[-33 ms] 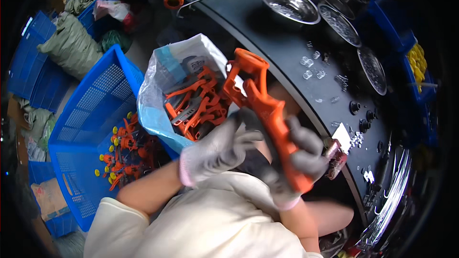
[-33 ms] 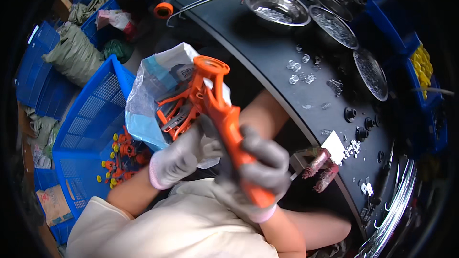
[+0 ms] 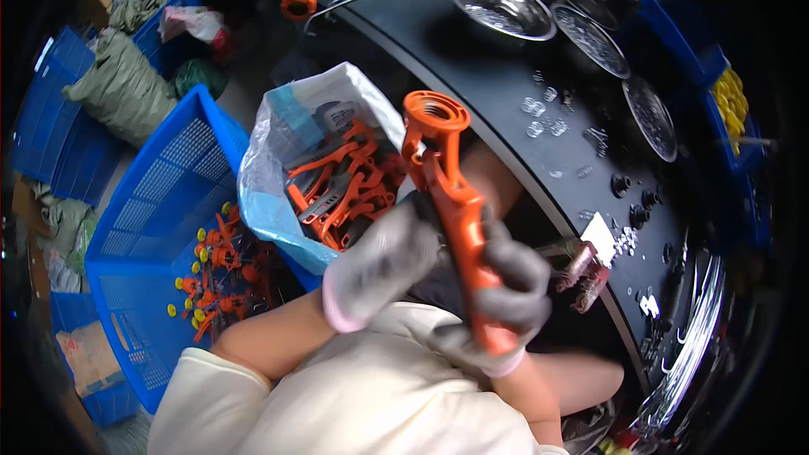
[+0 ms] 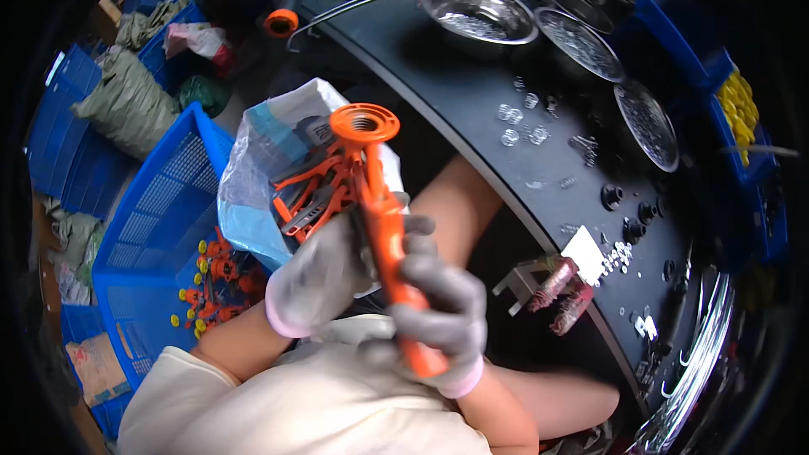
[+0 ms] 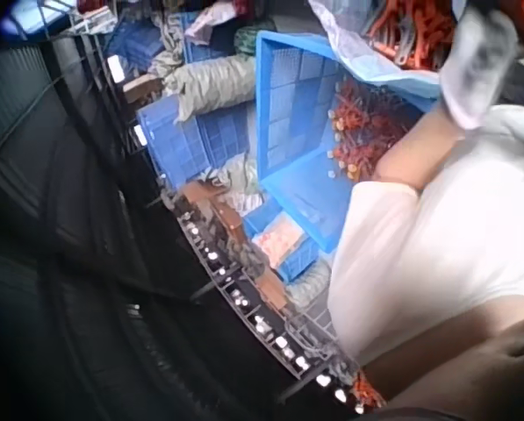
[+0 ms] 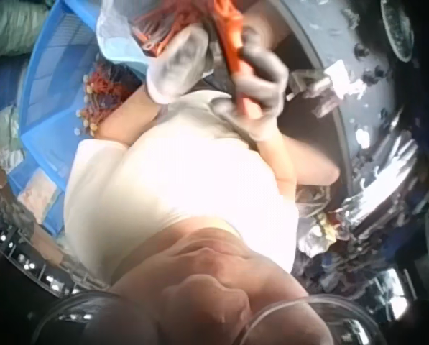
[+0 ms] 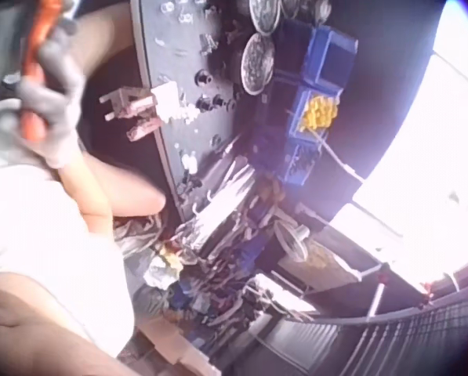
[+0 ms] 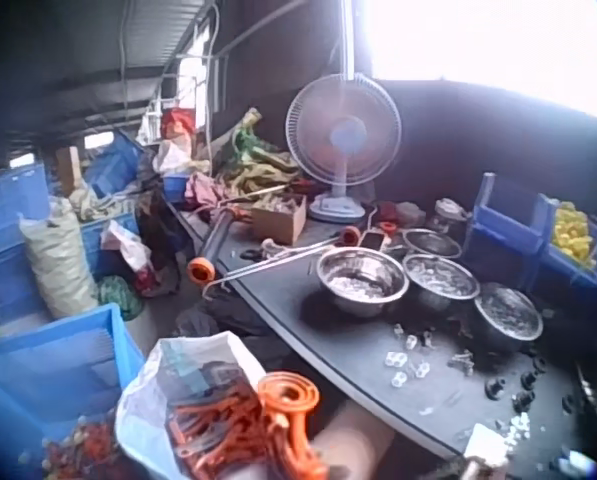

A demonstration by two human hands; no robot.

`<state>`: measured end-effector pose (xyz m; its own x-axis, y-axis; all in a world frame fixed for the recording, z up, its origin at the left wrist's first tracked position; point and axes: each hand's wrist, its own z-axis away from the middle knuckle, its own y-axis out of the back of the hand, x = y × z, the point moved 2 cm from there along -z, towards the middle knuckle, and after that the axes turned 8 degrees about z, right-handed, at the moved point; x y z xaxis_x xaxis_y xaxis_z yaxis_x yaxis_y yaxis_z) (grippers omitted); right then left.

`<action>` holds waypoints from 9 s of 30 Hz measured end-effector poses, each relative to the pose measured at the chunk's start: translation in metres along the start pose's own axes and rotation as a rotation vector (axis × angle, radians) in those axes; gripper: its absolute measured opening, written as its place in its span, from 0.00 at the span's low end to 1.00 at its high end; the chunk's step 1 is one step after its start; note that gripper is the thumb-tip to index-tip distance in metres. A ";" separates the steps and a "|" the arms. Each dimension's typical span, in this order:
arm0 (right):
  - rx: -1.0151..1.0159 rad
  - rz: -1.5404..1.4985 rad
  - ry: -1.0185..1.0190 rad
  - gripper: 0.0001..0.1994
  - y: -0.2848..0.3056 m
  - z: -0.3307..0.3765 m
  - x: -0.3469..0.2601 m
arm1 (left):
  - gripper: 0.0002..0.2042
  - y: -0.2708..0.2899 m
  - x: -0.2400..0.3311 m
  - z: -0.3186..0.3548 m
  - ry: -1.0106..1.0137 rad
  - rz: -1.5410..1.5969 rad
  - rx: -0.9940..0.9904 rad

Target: Assembling mechanical components using manual and power tools on a workbench.

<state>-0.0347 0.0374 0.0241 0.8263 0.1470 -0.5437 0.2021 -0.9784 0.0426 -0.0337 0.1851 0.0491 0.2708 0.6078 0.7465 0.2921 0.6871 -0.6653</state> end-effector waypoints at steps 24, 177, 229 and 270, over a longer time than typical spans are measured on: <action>-0.621 0.437 -0.950 0.16 0.081 -0.051 0.009 | 0.31 0.010 -0.042 -0.031 0.243 0.527 0.139; 0.567 -0.170 -1.172 0.15 0.092 0.014 -0.066 | 0.11 -0.057 -0.068 -0.074 0.062 -0.576 -0.120; -0.288 1.253 -0.737 0.10 0.212 -0.126 0.143 | 0.31 -0.001 -0.036 -0.037 0.134 -0.396 0.139; 0.131 1.440 -0.284 0.16 0.188 -0.003 -0.140 | 0.49 -0.090 -0.091 -0.082 -0.525 -1.206 -0.598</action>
<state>-0.1111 -0.1663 0.1105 0.1377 -0.9603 -0.2427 -0.7467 -0.2616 0.6115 -0.0090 0.0350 0.0409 -0.7369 -0.0475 0.6744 0.4633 0.6909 0.5549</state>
